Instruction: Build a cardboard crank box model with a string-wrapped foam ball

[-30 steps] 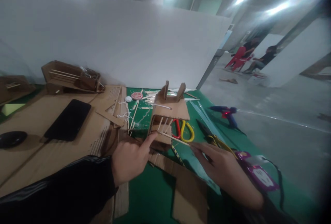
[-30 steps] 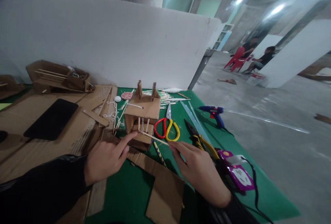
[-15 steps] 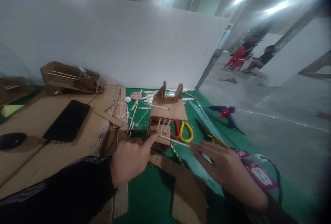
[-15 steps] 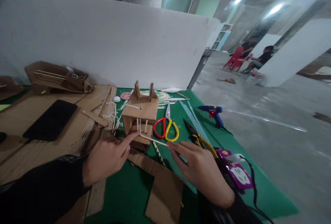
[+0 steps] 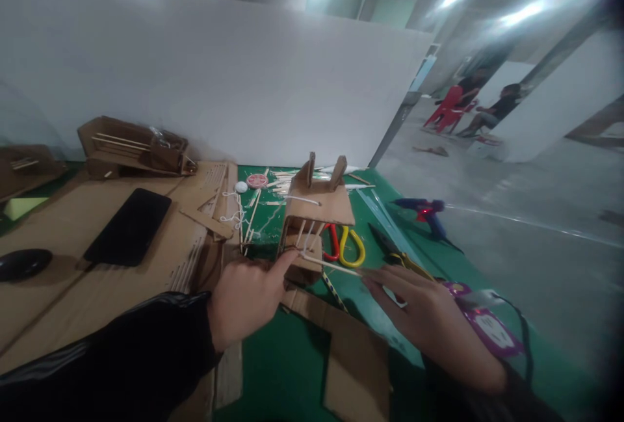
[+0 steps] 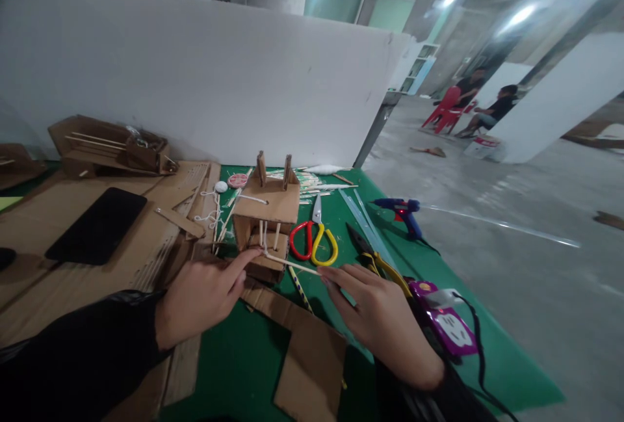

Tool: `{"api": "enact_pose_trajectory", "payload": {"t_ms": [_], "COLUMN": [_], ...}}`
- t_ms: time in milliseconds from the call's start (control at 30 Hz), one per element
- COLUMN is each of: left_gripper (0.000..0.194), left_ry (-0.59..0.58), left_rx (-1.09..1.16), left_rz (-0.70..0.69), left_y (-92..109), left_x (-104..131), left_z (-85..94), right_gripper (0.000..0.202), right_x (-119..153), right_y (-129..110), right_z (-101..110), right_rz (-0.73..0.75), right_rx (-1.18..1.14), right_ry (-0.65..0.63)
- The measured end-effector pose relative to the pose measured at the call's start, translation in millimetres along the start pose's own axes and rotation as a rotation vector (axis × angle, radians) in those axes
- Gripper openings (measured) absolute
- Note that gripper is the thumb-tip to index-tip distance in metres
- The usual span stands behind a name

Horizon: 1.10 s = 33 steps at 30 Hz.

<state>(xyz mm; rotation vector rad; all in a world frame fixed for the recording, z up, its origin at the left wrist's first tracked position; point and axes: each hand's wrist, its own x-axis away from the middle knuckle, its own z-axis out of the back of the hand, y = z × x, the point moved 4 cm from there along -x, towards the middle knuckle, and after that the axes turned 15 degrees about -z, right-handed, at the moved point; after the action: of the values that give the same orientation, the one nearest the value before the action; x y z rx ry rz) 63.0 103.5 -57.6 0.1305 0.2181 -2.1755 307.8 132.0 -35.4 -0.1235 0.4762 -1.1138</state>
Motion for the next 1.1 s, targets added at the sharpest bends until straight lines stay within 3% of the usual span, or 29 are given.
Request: {"api": "enact_pose_trajectory", "payload": {"t_ms": [500,767,967,1100], "left_gripper": [0.054,0.054,0.054,0.056], "left_ry": [0.003,0.009,-0.004,-0.016], "left_rx": [-0.003,0.013,0.047,0.048], "left_rz": [-0.025,-0.032,-0.017,-0.027], "left_y": [-1.8,-0.9,-1.3,-0.6], "left_x": [-0.8,0.6,1.7,0.6], "left_z": [3.3,2.6,5.4,2.9], "right_gripper": [0.016,0.017,0.023,0.026], "right_x": [3.0,10.7,8.2,6.7], "right_y": [1.4,6.1,0.1,-3.3], "right_z": [0.3,10.8,5.5,5.4], "right_rz": [0.027,-0.043,-0.032,-0.018], "right_rx": [-0.086,-0.135,-0.059,-0.010], "right_ry": [0.049,0.110,0.015,0.041]}}
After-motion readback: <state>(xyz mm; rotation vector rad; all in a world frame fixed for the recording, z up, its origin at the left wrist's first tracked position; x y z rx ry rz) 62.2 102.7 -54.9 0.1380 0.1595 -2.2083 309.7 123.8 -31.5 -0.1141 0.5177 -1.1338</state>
